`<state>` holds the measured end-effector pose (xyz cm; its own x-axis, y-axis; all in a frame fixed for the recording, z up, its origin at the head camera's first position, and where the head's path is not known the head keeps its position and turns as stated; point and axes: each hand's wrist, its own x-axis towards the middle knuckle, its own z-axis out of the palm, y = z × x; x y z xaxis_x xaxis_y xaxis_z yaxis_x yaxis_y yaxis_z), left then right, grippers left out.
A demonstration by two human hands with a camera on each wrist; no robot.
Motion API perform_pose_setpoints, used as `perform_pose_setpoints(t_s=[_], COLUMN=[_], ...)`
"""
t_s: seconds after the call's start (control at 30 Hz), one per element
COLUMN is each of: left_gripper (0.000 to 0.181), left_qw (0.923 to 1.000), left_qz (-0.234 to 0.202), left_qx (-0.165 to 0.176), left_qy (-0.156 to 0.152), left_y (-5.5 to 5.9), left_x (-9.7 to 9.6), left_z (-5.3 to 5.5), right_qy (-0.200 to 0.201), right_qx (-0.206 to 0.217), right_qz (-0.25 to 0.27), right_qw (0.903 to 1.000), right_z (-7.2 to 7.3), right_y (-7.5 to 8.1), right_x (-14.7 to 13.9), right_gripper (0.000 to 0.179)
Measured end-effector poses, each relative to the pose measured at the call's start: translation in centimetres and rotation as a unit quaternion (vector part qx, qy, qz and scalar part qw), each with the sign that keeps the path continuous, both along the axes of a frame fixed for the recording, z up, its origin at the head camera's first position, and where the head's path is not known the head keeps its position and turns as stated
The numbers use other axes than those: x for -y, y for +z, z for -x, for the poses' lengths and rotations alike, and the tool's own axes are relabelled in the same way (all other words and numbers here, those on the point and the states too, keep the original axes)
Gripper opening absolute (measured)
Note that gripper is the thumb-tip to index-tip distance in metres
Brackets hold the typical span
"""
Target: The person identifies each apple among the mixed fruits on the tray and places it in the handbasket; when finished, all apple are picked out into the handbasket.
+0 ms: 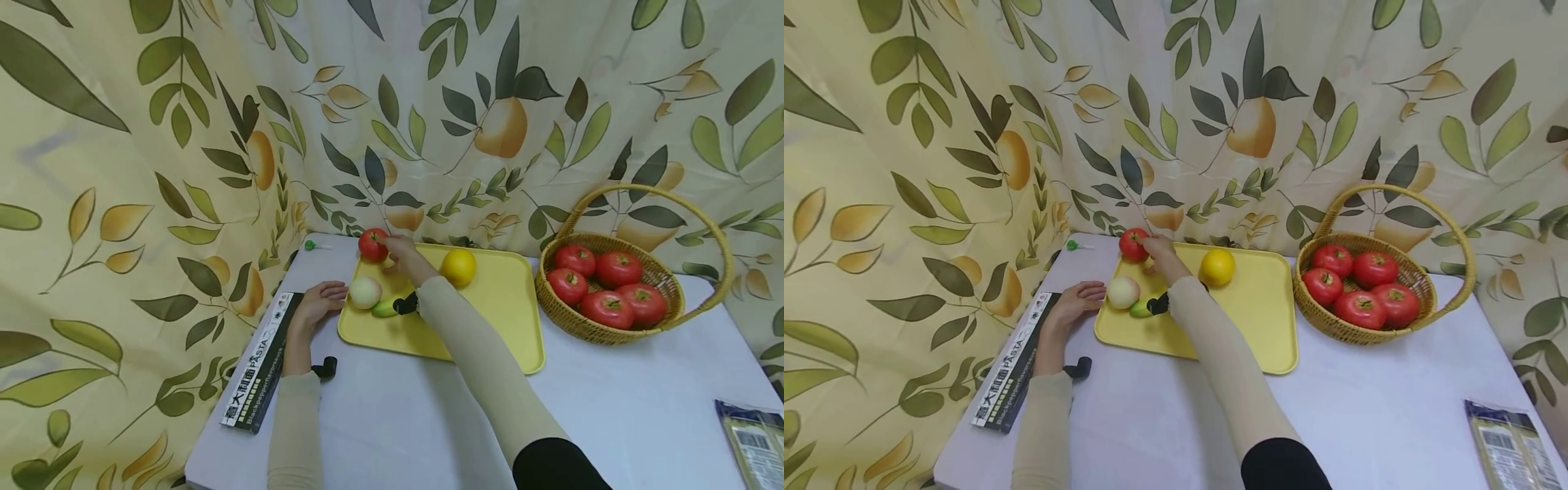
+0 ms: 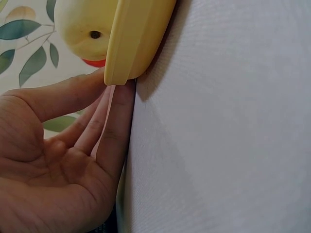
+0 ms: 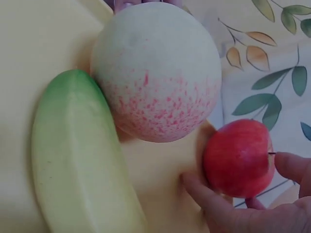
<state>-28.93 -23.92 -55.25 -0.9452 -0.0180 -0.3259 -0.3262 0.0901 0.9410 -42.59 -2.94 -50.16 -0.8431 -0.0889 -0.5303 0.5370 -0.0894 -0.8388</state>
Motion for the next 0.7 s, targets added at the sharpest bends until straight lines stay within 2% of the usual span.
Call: perform_pose_setpoints(t_s=[0.17, 0.33, 0.5, 0.7], left_gripper=[0.057, 0.057, 0.057, 0.058], left_qw=[1.0000, 0.9999, 0.9998, 0.9998], left_qz=[-0.005, -0.015, -0.019, -0.019], left_qx=[-0.001, 0.001, 0.003, 0.004], left_qy=[0.000, -0.002, -0.003, 0.000], left_y=[-0.1, 0.1, 0.1, -0.1], left_x=[-0.1, -0.2, -0.3, 0.1], left_z=[0.1, 0.2, 0.3, 0.3], right_qy=[0.017, 0.013, 0.001, -0.011], right_qx=[0.000, 0.012, 0.012, -0.012], right_qz=[0.007, 0.027, 0.020, 0.029], right_qw=[0.9998, 0.9995, 0.9997, 0.9994], right_z=[-0.3, -0.2, 0.3, 0.5], right_y=[0.8, 1.6, 1.4, 0.9], right_x=[0.0, -0.3, 0.0, 0.6], right_gripper=[0.056, 0.059, 0.061, 0.055])
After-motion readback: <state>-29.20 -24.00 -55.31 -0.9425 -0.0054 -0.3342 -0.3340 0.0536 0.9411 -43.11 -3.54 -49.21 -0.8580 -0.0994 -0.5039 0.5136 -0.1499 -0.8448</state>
